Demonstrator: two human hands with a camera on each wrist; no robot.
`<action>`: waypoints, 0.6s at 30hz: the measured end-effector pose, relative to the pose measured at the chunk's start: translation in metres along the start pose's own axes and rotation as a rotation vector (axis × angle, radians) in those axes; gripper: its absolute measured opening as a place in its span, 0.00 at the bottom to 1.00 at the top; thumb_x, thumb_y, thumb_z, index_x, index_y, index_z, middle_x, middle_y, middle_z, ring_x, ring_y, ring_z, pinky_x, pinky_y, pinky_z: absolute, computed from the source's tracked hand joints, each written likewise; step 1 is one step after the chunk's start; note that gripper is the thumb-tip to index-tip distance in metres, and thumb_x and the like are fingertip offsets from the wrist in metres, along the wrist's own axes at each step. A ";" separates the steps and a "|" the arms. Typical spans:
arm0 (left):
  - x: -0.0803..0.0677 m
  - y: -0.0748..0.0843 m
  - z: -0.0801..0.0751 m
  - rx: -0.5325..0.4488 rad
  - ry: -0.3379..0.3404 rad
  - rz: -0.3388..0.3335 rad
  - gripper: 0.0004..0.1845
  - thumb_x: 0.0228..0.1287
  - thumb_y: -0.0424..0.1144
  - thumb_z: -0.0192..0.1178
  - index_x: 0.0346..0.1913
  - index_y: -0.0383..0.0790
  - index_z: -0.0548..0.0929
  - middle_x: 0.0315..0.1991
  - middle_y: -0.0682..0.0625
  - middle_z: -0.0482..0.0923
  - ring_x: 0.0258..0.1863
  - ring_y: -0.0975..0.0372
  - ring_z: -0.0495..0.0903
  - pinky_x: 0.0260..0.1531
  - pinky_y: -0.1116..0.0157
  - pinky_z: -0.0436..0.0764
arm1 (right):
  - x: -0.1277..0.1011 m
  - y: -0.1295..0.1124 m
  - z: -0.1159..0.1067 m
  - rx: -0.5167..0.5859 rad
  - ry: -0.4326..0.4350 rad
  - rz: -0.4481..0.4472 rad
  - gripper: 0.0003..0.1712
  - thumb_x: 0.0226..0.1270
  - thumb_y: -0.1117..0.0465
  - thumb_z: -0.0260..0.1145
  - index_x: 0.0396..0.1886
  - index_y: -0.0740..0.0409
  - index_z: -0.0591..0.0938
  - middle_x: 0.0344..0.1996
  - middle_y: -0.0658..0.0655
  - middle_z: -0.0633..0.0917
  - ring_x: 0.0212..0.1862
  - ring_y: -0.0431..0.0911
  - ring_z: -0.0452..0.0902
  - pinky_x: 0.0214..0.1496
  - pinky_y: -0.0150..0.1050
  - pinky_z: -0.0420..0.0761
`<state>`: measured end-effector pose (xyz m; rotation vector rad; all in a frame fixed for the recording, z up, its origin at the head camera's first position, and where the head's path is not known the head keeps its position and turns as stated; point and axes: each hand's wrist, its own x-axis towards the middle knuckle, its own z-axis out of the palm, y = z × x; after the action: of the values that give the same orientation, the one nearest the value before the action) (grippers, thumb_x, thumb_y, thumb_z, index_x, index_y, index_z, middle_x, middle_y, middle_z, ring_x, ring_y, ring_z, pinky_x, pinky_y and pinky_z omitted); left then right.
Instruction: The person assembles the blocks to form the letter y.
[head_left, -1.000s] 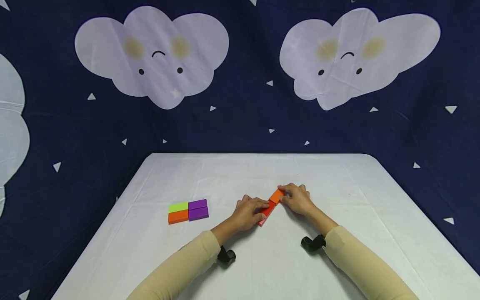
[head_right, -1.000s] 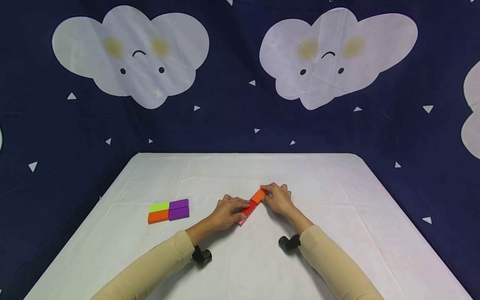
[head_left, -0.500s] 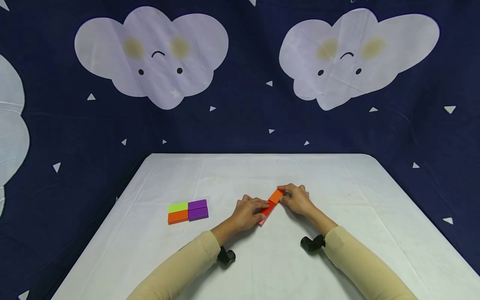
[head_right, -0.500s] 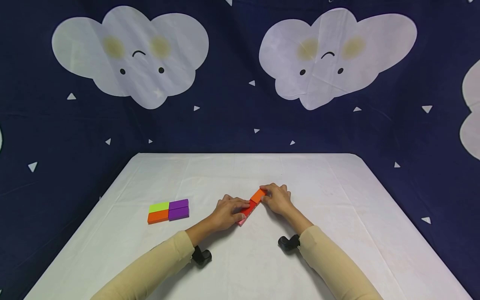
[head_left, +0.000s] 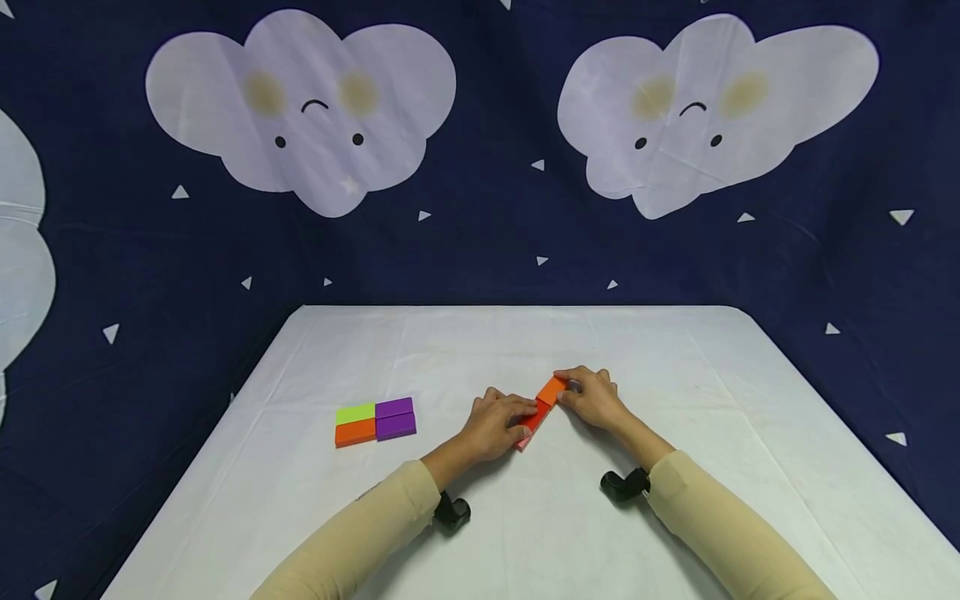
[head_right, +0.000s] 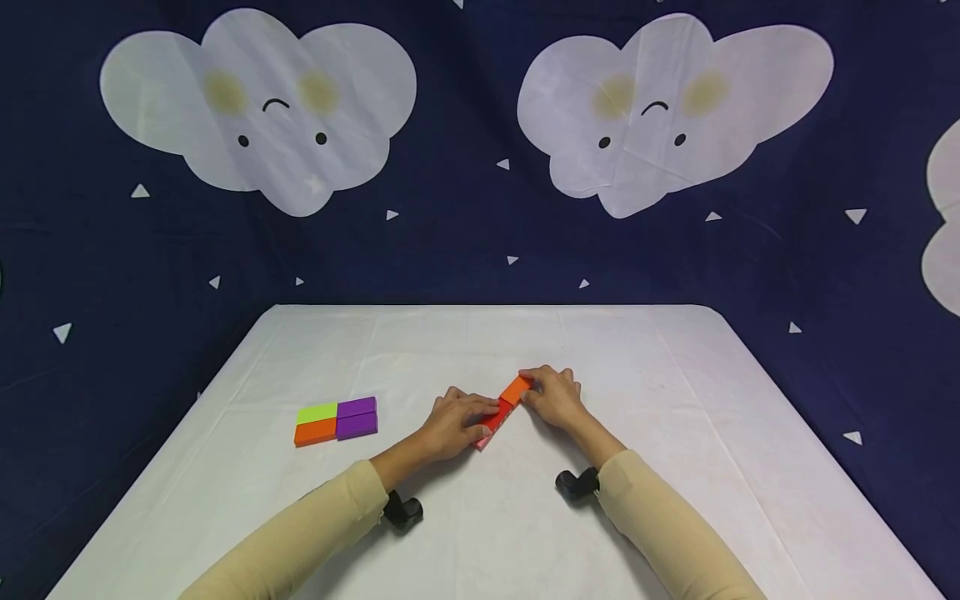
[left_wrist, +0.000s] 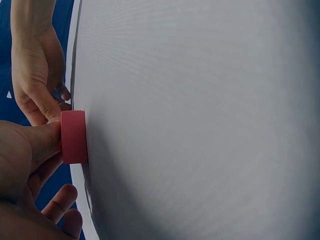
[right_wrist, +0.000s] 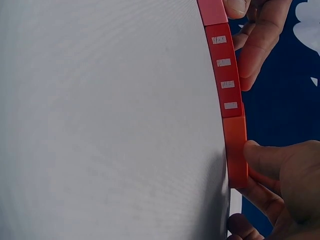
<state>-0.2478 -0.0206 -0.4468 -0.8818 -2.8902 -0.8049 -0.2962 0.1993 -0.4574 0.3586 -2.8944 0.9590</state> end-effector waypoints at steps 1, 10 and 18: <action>0.000 0.000 0.000 -0.001 0.001 0.001 0.19 0.60 0.42 0.61 0.55 0.47 0.81 0.60 0.57 0.76 0.48 0.59 0.68 0.41 0.65 0.61 | 0.000 0.000 0.000 -0.001 0.000 0.001 0.22 0.60 0.59 0.65 0.55 0.54 0.80 0.56 0.61 0.79 0.47 0.55 0.67 0.44 0.48 0.61; 0.001 0.000 0.001 0.028 0.003 0.002 0.19 0.60 0.43 0.61 0.55 0.48 0.81 0.60 0.59 0.76 0.48 0.60 0.68 0.41 0.65 0.61 | 0.000 0.001 -0.001 0.012 0.001 0.015 0.23 0.59 0.58 0.65 0.56 0.54 0.79 0.57 0.62 0.79 0.47 0.56 0.67 0.46 0.50 0.61; -0.001 0.002 -0.005 0.025 0.064 0.000 0.19 0.60 0.43 0.61 0.55 0.48 0.81 0.59 0.57 0.77 0.51 0.60 0.69 0.45 0.63 0.64 | -0.004 -0.001 -0.001 0.031 0.050 0.015 0.26 0.56 0.53 0.67 0.56 0.53 0.79 0.56 0.60 0.79 0.48 0.56 0.66 0.47 0.49 0.60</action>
<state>-0.2463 -0.0224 -0.4418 -0.8378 -2.8389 -0.7799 -0.2920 0.2001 -0.4565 0.3111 -2.8435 1.0017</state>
